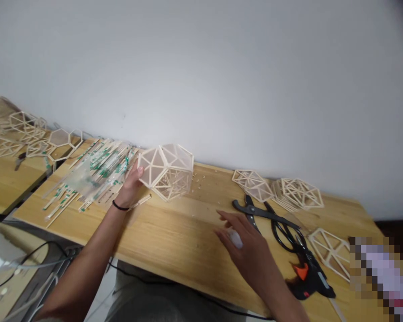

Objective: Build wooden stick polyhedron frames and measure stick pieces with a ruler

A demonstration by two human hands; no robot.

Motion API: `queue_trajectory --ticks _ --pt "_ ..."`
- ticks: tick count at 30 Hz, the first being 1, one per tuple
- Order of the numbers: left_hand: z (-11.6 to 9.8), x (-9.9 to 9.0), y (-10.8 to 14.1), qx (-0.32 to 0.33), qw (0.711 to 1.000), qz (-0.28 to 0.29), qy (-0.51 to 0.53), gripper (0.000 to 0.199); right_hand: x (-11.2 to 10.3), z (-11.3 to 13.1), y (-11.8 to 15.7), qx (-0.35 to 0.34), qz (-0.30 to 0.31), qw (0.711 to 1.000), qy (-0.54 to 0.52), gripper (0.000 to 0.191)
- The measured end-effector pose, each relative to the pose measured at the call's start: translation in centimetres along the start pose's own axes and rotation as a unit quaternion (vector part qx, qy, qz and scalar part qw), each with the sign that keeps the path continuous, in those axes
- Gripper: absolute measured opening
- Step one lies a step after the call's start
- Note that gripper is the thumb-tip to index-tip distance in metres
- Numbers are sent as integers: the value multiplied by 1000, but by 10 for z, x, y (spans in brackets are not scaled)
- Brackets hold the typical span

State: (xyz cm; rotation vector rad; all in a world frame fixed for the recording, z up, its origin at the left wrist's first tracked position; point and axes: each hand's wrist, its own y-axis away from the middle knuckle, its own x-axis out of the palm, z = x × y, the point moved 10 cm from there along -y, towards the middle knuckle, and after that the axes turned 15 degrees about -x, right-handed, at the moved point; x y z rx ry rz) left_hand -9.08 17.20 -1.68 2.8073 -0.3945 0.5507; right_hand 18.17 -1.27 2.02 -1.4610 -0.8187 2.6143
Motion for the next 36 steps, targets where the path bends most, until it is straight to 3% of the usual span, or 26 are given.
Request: queue_trajectory --ticks 4,8,11,17,22,25,31,36 --pt "-2 6 16 38 999 -20 -27 59 20 35 -60 61 -50 987 -142 36" --pt "7 4 29 38 998 -47 -34 56 47 37 -89 106 -68 970 -209 31" --pt "12 1 33 35 997 -59 -31 58 52 31 -92 125 -116 948 -270 17" --pt "17 -13 30 28 994 -105 8 63 56 22 -83 199 -182 873 -406 17" --pt "18 -19 29 24 993 -113 33 66 47 20 -77 173 -210 819 -505 17" --pt "19 -19 28 27 993 -108 45 65 38 19 -75 161 -202 834 -488 16" --pt "18 -16 29 45 992 -111 24 57 36 34 -86 86 -150 936 -308 9" --pt "19 -9 29 43 993 -104 28 59 42 41 -88 23 -166 973 -158 7"
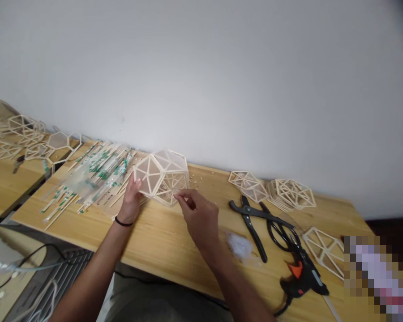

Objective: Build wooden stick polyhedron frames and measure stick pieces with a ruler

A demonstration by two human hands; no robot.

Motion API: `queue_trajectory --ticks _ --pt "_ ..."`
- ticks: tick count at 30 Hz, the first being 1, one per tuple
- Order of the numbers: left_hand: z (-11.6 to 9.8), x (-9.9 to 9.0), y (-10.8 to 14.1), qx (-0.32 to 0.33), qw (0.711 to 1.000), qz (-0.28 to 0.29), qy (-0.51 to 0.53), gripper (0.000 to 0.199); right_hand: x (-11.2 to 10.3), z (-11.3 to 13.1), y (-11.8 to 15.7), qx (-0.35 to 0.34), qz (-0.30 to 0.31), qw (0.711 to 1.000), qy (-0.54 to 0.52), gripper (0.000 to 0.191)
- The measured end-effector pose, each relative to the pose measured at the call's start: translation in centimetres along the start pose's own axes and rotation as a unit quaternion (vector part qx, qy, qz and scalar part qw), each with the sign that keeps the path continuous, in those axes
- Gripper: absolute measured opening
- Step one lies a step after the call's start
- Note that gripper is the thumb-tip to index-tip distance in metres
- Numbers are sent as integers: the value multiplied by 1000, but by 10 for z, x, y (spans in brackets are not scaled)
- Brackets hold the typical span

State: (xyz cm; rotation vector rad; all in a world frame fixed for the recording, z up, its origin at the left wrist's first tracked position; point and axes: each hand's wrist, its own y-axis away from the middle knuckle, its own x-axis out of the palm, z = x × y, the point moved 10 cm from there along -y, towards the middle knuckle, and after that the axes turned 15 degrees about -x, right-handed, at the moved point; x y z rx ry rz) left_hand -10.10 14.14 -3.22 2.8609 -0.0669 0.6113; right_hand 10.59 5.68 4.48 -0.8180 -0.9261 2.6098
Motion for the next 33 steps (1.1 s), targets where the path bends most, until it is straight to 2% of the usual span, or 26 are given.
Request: queue_trajectory --ticks 2,5,7,8,12,15,19,22,26,30,33 --pt "1 1 0 -6 1000 0 9 60 7 3 0 -37 37 998 21 14" --pt "0 0 1 -2 1000 -1 11 58 22 10 0 -77 153 985 32 28" --pt "0 -1 1 -6 1000 -3 11 56 20 16 0 -94 193 976 40 34" --pt "1 -2 0 -11 1000 -5 13 56 14 19 -2 -97 183 977 41 34" --pt "4 -4 -1 -30 999 -4 25 59 -18 30 -13 -100 75 991 45 25" --pt "5 -3 -1 -35 999 -5 20 59 -29 28 -17 -75 20 996 47 15" --pt "5 2 1 -38 999 6 14 61 -21 18 -17 -66 29 993 96 29" --pt "4 3 1 -40 999 10 2 61 -11 14 -15 -93 50 987 119 15" --pt "3 1 -1 -37 999 6 2 60 -20 16 -15 -99 6 993 59 14" --pt "1 0 -1 -36 999 2 20 60 -29 -1 -13 10 -18 999 -47 12" --pt "-1 1 1 -29 999 -2 32 60 -25 -20 -5 104 -29 987 -115 16"
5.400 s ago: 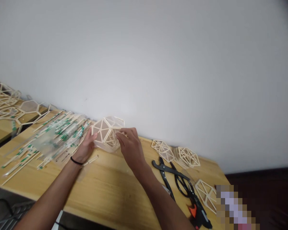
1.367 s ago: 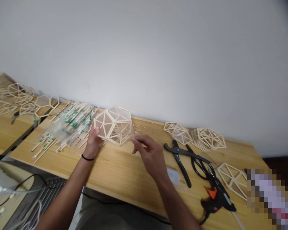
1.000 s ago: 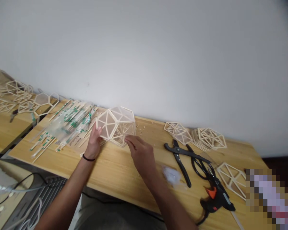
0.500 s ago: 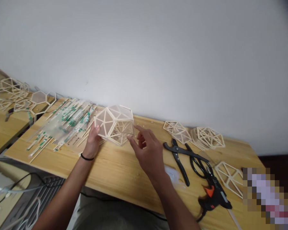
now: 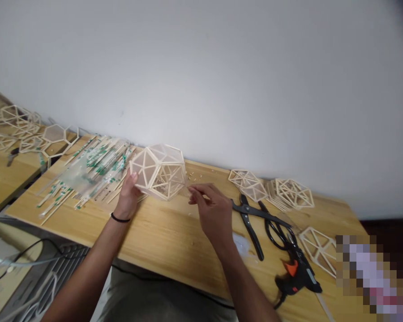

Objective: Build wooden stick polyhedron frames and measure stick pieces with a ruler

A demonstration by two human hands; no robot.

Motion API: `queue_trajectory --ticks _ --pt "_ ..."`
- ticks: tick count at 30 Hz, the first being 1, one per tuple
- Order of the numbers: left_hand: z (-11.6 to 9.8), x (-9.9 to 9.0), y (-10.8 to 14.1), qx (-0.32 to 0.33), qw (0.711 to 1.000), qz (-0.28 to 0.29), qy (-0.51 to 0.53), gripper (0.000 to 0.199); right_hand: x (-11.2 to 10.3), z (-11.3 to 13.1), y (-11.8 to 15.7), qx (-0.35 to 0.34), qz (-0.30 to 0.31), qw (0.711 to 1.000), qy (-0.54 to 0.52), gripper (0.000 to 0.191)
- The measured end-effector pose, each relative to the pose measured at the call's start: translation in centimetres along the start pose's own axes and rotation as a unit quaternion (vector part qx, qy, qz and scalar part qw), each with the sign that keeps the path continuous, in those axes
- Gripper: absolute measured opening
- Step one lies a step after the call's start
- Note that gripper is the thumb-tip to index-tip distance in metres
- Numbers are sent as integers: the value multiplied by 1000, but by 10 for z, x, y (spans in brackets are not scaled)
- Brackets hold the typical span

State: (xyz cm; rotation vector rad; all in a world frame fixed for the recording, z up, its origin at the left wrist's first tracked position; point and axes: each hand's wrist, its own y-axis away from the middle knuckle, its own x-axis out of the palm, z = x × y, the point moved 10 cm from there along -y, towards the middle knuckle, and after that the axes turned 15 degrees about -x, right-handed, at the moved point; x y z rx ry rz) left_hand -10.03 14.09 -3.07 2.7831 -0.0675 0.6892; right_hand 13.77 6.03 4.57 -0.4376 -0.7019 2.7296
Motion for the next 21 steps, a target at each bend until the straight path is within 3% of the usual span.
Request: queue_trajectory --ticks 5,10,14,17,19,21 --pt "-2 3 2 20 1000 -9 0 57 26 -36 20 156 -21 977 -142 26" --pt "-1 1 2 17 1000 -17 -7 60 32 -40 23 187 -33 969 -158 21" --pt "1 0 3 12 1000 -21 -9 63 21 -32 16 156 -47 978 -132 17" --pt "1 3 4 13 1000 -17 -11 59 18 -24 10 106 -34 993 -50 15" --pt "2 4 4 12 1000 -14 -15 57 23 -12 3 34 12 999 39 14" --pt "3 5 3 7 1000 -7 -16 57 38 2 -2 -50 104 988 107 20"
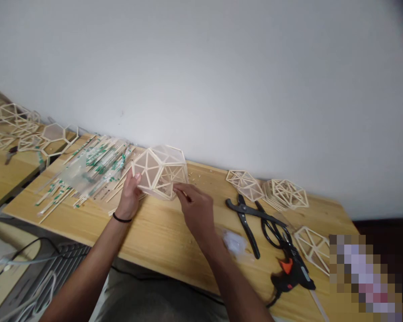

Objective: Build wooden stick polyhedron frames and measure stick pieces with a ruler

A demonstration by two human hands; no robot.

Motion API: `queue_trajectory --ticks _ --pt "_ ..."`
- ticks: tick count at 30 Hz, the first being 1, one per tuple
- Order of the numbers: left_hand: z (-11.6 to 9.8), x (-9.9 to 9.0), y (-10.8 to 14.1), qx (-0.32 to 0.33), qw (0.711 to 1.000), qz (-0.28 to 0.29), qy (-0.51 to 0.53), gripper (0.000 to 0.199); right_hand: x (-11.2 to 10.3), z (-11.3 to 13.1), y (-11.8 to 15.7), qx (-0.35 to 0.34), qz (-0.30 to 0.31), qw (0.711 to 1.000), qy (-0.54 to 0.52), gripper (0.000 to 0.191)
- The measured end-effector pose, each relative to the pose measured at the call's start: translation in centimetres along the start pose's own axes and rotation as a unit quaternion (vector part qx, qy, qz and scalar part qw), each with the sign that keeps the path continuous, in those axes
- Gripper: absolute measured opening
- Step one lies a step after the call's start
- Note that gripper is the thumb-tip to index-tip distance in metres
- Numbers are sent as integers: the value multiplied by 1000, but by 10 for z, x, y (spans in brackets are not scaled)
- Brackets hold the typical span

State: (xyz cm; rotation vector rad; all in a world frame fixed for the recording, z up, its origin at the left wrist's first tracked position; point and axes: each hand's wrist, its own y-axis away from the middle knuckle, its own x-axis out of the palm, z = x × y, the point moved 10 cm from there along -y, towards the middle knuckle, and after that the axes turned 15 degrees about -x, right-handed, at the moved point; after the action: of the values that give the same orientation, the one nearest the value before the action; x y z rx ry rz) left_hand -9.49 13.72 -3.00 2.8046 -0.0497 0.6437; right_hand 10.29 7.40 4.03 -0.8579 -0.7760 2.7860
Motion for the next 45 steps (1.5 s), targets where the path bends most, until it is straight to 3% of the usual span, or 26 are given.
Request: queue_trajectory --ticks 2,4,9,13,15,19,22,23,25,27,29,33,36,40,43,45 --pt "0 -1 -1 -2 1000 5 3 57 13 12 -3 -57 106 992 27 30" --pt "0 -2 -2 -3 1000 5 3 56 15 19 -3 -73 171 982 36 36" --pt "-4 -4 -2 6 1000 -2 8 55 -12 32 -6 -92 126 983 95 33" --pt "-8 -2 -1 14 1000 -1 1 57 17 39 3 -110 244 960 87 56" --pt "-8 -2 0 8 1000 0 0 57 24 42 6 -93 267 957 64 64" --pt "-10 -7 -1 -9 1000 -2 23 55 5 42 3 -79 185 979 1 45" --pt "-17 -13 -6 -13 1000 -5 27 50 -21 6 -7 -63 104 993 -2 35" --pt "-21 -15 -8 -7 1000 -7 26 48 -31 -20 -12 -21 75 995 55 37" --pt "-31 -21 -13 12 1000 -14 23 46 -35 -70 -21 37 81 982 165 40" --pt "-41 -26 -19 35 999 -22 21 46 -19 -103 -28 46 104 975 191 42" --pt "-51 -29 -26 55 998 -27 18 48 6 -117 -29 37 138 969 204 41" --pt "-68 -32 -41 84 995 -30 32 50 49 -102 -7 -2 191 958 216 49" --pt "-82 -36 -51 107 992 -28 61 46 56 -92 0 -22 210 953 216 55" --pt "-94 -46 -62 121 989 -32 77 41 55 -109 -40 -36 199 955 218 55" --pt "-98 -54 -64 125 987 -38 90 42 75 -123 -72 -56 211 954 204 50" --pt "-101 -58 -62 131 985 -38 100 42 93 -123 -74 -74 229 952 189 49"
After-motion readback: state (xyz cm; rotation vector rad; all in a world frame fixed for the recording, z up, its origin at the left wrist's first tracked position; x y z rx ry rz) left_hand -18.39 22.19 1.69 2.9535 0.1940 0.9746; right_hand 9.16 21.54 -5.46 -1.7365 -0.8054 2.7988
